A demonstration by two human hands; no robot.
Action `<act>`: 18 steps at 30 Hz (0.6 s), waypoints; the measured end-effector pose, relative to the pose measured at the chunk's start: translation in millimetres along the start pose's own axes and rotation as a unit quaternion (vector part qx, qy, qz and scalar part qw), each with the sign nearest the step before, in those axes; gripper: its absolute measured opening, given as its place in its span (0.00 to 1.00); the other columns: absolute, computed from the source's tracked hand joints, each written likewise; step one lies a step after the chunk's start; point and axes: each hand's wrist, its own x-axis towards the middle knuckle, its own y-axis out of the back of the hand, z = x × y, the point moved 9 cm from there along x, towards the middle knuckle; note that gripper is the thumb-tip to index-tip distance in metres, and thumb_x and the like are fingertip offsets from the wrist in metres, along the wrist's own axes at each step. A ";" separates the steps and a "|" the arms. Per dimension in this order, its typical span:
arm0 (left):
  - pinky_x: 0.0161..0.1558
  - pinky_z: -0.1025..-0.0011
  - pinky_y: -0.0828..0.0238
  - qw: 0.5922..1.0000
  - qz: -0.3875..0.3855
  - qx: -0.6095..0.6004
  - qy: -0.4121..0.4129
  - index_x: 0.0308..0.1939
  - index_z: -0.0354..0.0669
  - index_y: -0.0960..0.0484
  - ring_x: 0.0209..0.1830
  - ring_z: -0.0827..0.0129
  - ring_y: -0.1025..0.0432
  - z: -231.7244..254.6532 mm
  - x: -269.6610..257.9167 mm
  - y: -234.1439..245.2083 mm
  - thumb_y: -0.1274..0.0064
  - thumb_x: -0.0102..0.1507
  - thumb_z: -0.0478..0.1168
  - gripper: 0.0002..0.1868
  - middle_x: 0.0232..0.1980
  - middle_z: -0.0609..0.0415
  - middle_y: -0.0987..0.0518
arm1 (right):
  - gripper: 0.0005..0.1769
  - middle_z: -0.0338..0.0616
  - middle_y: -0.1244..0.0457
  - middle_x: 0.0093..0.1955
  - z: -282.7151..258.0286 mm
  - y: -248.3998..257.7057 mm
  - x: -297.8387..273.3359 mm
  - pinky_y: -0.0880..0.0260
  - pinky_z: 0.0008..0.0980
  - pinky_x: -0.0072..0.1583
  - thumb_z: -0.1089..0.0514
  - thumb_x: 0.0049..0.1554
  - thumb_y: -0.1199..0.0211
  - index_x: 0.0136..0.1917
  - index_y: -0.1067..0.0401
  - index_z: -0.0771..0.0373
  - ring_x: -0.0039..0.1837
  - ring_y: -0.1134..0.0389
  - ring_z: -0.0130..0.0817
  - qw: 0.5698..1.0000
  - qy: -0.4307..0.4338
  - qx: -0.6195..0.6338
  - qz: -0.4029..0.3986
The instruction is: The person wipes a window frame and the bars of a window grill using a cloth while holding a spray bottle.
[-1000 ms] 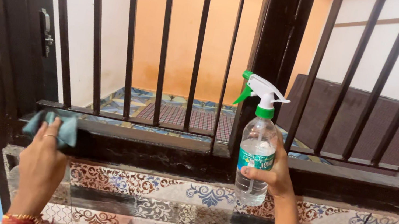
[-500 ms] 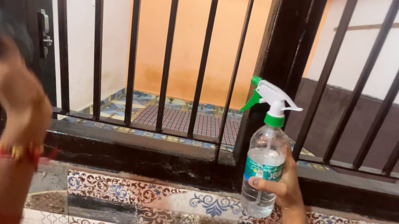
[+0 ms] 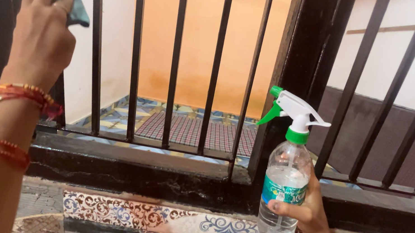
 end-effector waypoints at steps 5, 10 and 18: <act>0.58 0.59 0.26 0.996 -0.074 0.052 -0.004 0.70 0.27 0.25 0.80 0.33 0.49 -0.3 -43.9 -7.1 0.57 0.65 0.19 0.28 0.85 0.24 0.50 | 0.51 0.48 0.35 0.51 1.7 0.3 -0.9 0.28 0.34 0.53 0.59 0.29 0.29 0.68 0.37 0.66 0.51 0.31 0.38 1.000 -0.021 0.004 0.004; 0.56 0.62 0.25 0.989 -0.104 0.105 -0.025 0.64 0.30 0.22 0.81 0.33 0.53 12.8 -85.7 -2.1 0.58 0.63 0.25 0.25 0.81 0.23 0.51 | 0.51 0.47 0.35 0.53 -4.9 -1.5 -0.8 0.28 0.33 0.55 0.59 0.30 0.27 0.68 0.37 0.65 0.53 0.31 0.37 1.000 -0.007 0.007 -0.004; 0.69 0.60 0.39 0.964 -0.182 0.182 -0.066 0.63 0.41 0.21 0.81 0.37 0.55 16.9 -148.1 -11.1 0.60 0.64 0.31 0.24 0.79 0.27 0.48 | 0.54 0.44 0.36 0.56 -11.4 -2.5 -0.5 0.28 0.34 0.58 0.59 0.29 0.26 0.70 0.38 0.62 0.57 0.32 0.37 1.000 0.000 0.025 -0.002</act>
